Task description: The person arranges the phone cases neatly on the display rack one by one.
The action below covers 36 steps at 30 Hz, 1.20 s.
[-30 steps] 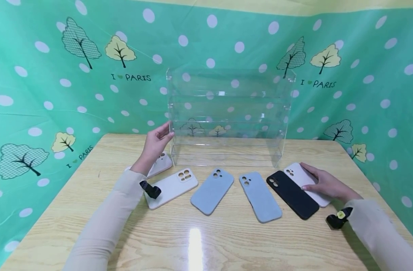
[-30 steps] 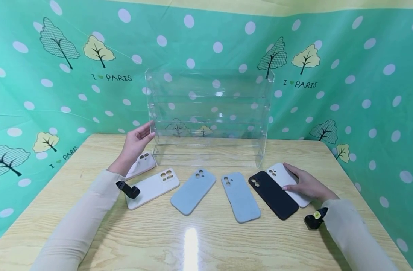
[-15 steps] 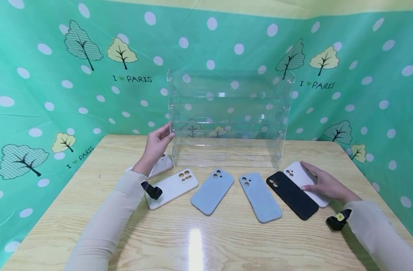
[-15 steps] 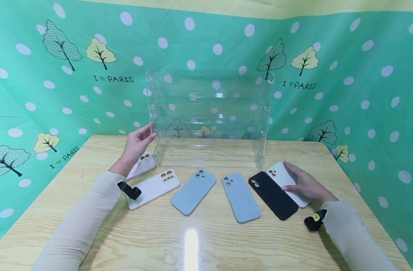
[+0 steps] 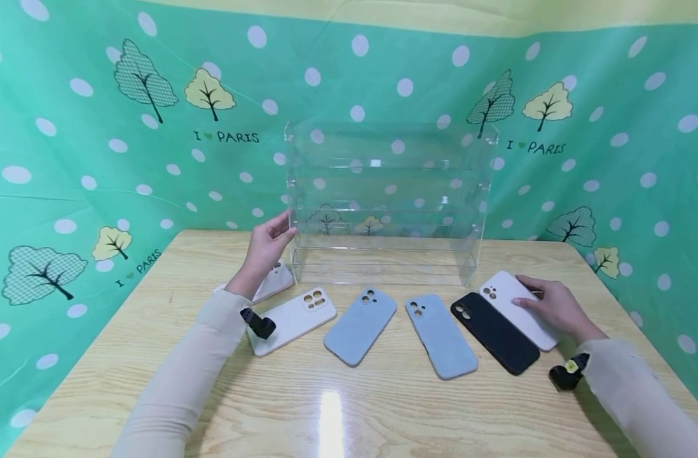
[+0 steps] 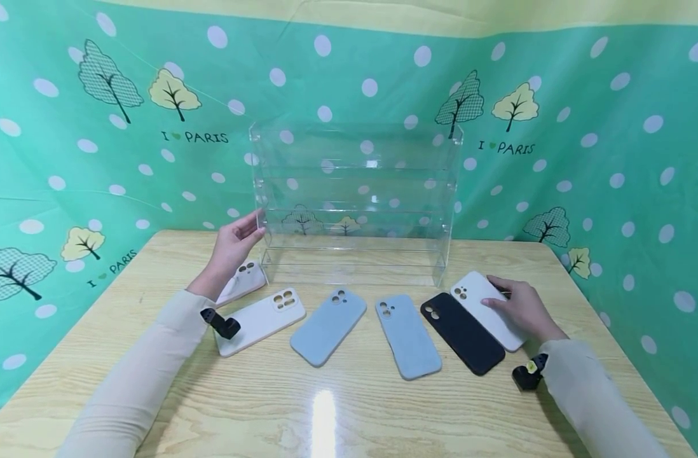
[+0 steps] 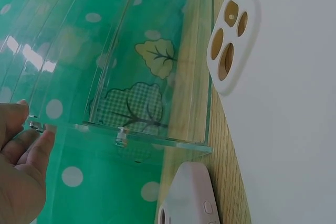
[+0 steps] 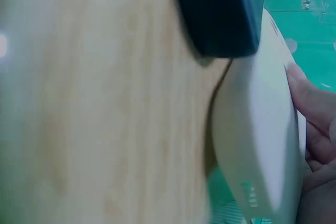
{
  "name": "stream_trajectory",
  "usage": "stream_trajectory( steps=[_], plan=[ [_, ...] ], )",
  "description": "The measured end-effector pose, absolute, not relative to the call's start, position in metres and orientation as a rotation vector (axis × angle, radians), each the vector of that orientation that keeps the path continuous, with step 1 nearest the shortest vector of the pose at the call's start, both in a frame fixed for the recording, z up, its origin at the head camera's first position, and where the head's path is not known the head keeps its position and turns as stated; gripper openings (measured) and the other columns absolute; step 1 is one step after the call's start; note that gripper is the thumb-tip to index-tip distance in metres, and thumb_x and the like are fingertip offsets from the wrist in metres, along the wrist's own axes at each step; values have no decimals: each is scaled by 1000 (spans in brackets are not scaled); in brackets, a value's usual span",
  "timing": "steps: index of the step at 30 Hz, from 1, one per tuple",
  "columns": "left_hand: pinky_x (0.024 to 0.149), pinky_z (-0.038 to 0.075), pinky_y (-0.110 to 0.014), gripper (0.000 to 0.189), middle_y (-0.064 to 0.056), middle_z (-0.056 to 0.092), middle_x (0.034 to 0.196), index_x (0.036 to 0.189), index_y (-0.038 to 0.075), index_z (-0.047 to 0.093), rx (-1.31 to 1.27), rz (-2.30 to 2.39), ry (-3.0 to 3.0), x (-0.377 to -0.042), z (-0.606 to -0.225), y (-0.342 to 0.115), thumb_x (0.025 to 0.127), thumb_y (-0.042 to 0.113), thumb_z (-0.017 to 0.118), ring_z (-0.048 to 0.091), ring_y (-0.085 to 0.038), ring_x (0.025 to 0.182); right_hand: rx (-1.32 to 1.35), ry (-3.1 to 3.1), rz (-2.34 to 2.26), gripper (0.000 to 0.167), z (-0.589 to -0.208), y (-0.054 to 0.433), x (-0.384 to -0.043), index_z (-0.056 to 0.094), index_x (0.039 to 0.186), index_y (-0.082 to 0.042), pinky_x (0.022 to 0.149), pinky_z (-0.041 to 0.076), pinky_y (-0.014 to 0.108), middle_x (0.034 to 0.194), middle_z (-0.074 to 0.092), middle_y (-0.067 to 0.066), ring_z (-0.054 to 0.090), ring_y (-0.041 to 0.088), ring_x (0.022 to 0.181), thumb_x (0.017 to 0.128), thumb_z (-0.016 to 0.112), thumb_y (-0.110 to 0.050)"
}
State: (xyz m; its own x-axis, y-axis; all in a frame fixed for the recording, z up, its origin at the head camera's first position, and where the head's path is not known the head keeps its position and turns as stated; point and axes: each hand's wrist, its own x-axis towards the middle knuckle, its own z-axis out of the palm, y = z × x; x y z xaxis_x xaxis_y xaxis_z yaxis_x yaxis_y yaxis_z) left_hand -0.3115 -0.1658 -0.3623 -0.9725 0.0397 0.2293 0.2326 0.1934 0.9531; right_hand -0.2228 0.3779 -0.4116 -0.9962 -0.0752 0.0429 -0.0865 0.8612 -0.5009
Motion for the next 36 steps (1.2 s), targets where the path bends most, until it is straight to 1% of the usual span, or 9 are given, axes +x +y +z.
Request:
stream_trajectory(
  steps=[3,8,17,25,29,30,32,34,36],
  plan=[
    [99,45,-25,49,-11,46,141,140,10,42,-270,-1893,-2300,-312,-362,-165,94,11,58,49,-25,126,62,-2937,850,57,-411,377,-223,48,133,6,62,45,17,127,51,32,56,43,106,91,63,-29],
    [100,45,-26,49,-10,46,142,140,12,43,-268,-1902,-2304,-310,-361,-166,94,11,58,48,-25,127,-13,-2884,892,47,-406,378,-224,54,128,4,58,47,20,120,57,31,61,35,94,95,57,-29],
    [99,46,-27,49,-12,48,139,138,10,46,-229,-1919,-2269,-312,-365,-166,92,10,61,50,-26,125,-171,-2920,1042,51,-385,375,-225,57,126,2,53,51,28,121,56,32,59,15,73,94,57,-38],
    [99,46,-25,48,-10,50,138,137,11,46,-244,-1906,-2258,-312,-366,-165,92,11,61,51,-24,124,-196,-2960,1098,58,-366,373,-223,54,129,1,52,54,34,121,55,33,59,16,70,91,59,-43],
    [98,46,-24,47,-10,51,137,137,10,47,-248,-1877,-2262,-312,-367,-165,92,12,61,51,-23,124,-205,-2964,1161,65,-356,375,-223,50,133,-1,57,53,31,130,49,31,58,8,74,89,60,-49],
    [98,46,-25,47,-11,51,137,137,10,47,-253,-1863,-2268,-312,-367,-165,92,13,61,51,-23,124,-208,-2956,1174,66,-353,375,-223,50,133,-1,58,53,29,131,50,29,57,5,75,88,61,-49],
    [98,47,-25,46,-11,51,136,137,9,47,-250,-1847,-2273,-312,-366,-164,93,12,60,52,-23,123,-194,-2928,1190,65,-347,376,-224,52,131,-2,61,52,25,124,59,20,55,-3,76,87,62,-49],
    [98,47,-25,45,-12,52,136,136,9,48,-243,-1831,-2280,-311,-365,-164,93,12,60,52,-23,123,-180,-2882,1237,57,-343,376,-226,57,129,-9,62,50,20,107,69,3,53,-9,75,87,64,-46],
    [97,47,-25,45,-13,52,135,136,8,48,-239,-1815,-2288,-310,-364,-163,93,12,60,53,-24,122,-167,-2828,1282,43,-338,377,-226,64,121,-19,63,49,15,93,67,-17,52,-12,75,86,66,-42]
  ],
)
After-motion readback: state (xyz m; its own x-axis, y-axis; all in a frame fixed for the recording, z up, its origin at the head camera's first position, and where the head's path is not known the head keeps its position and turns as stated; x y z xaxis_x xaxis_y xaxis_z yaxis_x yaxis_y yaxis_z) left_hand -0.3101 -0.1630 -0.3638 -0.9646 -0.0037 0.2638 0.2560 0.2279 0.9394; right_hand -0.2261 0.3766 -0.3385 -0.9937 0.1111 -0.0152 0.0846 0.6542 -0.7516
